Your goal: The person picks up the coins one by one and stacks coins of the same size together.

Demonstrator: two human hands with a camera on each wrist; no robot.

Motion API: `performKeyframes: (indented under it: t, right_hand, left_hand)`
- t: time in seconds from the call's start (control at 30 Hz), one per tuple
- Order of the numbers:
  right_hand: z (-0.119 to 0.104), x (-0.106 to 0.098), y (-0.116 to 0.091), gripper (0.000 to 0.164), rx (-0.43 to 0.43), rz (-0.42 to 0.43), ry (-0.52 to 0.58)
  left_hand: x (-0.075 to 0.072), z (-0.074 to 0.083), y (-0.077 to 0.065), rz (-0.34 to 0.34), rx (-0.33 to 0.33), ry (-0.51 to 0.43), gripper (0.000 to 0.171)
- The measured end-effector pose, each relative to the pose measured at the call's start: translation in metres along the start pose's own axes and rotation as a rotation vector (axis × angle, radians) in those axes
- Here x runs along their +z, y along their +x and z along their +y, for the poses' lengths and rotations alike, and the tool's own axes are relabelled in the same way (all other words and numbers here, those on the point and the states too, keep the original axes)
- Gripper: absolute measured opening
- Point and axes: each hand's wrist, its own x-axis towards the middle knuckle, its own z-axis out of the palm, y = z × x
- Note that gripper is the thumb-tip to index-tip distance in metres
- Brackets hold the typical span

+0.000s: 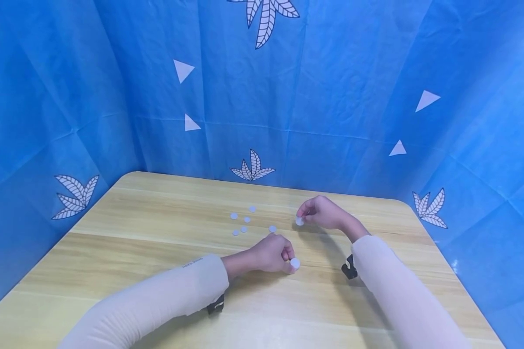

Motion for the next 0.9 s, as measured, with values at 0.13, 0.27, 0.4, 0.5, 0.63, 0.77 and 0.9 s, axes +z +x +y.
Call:
performKeyframes:
  t: [0.13,0.27,0.4,0.5,0.63,0.77,0.9]
  right_hand:
    - [-0.001,0.003,-0.004,0.013,-0.018,-0.010,-0.007]
    - [-0.001,0.004,-0.008,0.013,-0.042,-0.019,-0.032]
    - [-0.002,0.005,-0.013,0.011,-0.070,-0.029,-0.049]
    - [-0.002,0.005,-0.017,0.011,-0.078,-0.036,-0.056]
    - [-0.002,0.006,-0.023,0.011,-0.078,-0.040,-0.066]
    - [-0.001,0.007,-0.029,0.011,-0.079,-0.043,-0.062]
    - [0.000,0.010,-0.035,0.011,-0.077,-0.050,-0.055]
  left_hand:
    - [0.001,-0.001,0.000,-0.004,-0.001,-0.002,0.019]
    - [0.001,-0.002,0.001,-0.004,0.001,-0.001,0.019]
    - [0.000,-0.002,0.001,-0.003,0.005,0.006,0.019]
    - [0.000,-0.002,0.000,0.002,0.005,0.003,0.020]
    - [0.000,-0.002,0.000,0.002,0.003,-0.012,0.019]
    - [0.000,-0.001,0.000,-0.006,0.002,-0.012,0.019]
    - [0.000,0.000,0.000,-0.006,0.000,-0.003,0.019]
